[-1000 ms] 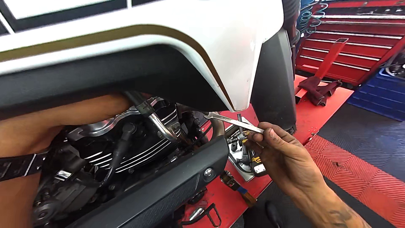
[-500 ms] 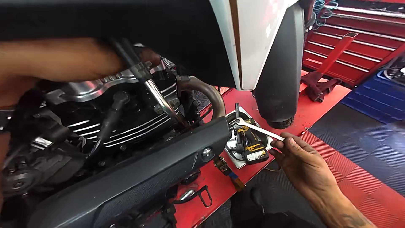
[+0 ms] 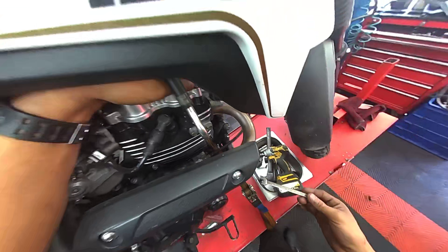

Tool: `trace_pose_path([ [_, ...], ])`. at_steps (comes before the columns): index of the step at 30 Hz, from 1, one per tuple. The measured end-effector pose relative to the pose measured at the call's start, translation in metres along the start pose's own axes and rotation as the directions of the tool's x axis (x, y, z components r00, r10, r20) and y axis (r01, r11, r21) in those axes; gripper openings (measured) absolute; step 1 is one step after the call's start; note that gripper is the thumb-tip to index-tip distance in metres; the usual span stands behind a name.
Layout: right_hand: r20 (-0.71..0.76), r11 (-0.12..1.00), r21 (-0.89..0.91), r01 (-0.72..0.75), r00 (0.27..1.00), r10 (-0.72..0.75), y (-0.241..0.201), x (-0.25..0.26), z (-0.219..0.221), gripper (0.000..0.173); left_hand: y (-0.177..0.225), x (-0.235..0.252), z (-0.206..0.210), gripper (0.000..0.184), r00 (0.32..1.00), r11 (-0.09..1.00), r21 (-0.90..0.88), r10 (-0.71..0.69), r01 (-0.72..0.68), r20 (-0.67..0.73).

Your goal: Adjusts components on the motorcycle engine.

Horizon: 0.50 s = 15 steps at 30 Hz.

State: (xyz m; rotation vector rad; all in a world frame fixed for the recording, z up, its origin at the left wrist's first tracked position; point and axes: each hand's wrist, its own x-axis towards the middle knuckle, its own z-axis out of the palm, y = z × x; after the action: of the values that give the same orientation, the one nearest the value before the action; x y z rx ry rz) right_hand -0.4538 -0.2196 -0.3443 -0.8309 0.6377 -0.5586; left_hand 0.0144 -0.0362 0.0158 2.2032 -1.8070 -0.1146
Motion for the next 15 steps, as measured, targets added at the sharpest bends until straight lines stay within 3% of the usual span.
trace_pose_path([
  [3,0.015,1.0,-0.009,-0.02,1.0,0.02,0.002,0.0,0.0,0.02,-0.001,0.012,0.008,0.011,0.998,0.992,0.107,0.063,-0.065,0.023],
  [8,0.04,0.998,-0.031,-0.053,0.998,0.054,-0.002,-0.004,-0.004,0.017,0.003,0.014,0.02,0.029,0.983,0.978,0.179,0.135,-0.112,-0.121],
  [12,0.041,0.998,-0.041,-0.057,0.997,0.059,-0.002,-0.007,-0.011,0.018,0.011,0.015,0.025,0.03,0.99,0.975,0.204,0.104,-0.083,-0.095],
  [15,0.057,0.997,-0.068,-0.04,0.997,0.044,-0.002,-0.008,-0.016,0.019,0.016,0.025,0.027,0.031,0.993,0.967,0.226,0.117,-0.12,0.029],
])
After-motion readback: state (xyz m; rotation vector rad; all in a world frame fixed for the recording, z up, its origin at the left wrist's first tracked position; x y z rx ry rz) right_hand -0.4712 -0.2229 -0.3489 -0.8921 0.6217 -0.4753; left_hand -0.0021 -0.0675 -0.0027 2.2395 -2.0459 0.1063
